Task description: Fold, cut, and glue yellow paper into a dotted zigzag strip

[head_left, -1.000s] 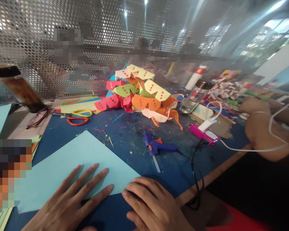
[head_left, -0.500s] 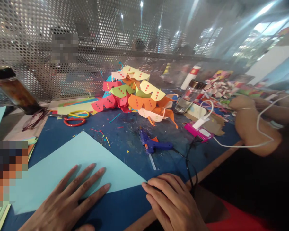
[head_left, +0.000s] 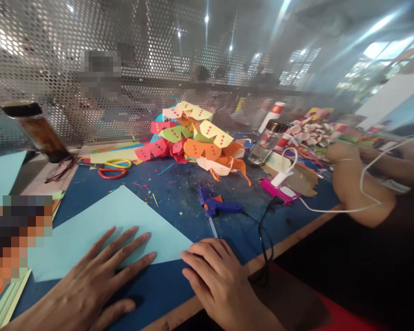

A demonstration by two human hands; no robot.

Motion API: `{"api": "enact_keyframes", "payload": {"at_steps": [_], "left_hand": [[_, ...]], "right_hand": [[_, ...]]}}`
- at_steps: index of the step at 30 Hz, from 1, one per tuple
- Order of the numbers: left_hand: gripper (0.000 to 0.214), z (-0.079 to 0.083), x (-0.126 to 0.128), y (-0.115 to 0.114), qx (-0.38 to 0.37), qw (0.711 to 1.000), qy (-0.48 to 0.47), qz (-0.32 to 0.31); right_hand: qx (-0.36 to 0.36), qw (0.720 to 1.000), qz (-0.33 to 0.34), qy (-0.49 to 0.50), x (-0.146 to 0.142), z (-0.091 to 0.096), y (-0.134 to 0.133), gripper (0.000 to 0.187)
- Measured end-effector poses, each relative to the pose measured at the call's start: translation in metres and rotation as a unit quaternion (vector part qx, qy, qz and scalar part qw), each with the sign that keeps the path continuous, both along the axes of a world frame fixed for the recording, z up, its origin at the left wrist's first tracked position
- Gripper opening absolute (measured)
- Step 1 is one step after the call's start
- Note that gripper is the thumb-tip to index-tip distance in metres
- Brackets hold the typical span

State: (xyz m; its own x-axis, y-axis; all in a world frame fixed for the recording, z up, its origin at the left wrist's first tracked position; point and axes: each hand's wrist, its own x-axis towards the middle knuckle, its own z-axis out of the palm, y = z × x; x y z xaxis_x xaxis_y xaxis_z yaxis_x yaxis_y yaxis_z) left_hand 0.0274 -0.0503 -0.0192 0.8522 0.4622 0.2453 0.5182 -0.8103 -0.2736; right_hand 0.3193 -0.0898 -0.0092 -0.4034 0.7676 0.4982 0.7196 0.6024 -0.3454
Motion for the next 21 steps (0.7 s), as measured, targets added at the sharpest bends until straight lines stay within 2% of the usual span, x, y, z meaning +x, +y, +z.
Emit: {"api": "enact_keyframes", "payload": {"at_steps": [5, 10, 17, 21], "left_hand": [[0.066, 0.012, 0.012, -0.003, 0.032, 0.999, -0.028, -0.009], [0.059, 0.013, 0.023, -0.009, 0.029, 0.998, -0.048, -0.018], [0.055, 0.005, 0.029, -0.013, -0.053, 0.996, -0.078, 0.008], [0.056, 0.008, 0.028, -0.016, -0.093, 0.993, -0.072, 0.011]], "right_hand": [[0.033, 0.999, 0.001, 0.005, -0.002, -0.004, 0.002, 0.016], [0.062, 0.998, -0.004, 0.005, -0.002, -0.008, 0.002, 0.015], [0.077, 0.997, -0.017, -0.015, -0.003, -0.013, -0.002, 0.016], [0.087, 0.996, -0.027, -0.015, -0.004, -0.013, -0.004, 0.016]]}}
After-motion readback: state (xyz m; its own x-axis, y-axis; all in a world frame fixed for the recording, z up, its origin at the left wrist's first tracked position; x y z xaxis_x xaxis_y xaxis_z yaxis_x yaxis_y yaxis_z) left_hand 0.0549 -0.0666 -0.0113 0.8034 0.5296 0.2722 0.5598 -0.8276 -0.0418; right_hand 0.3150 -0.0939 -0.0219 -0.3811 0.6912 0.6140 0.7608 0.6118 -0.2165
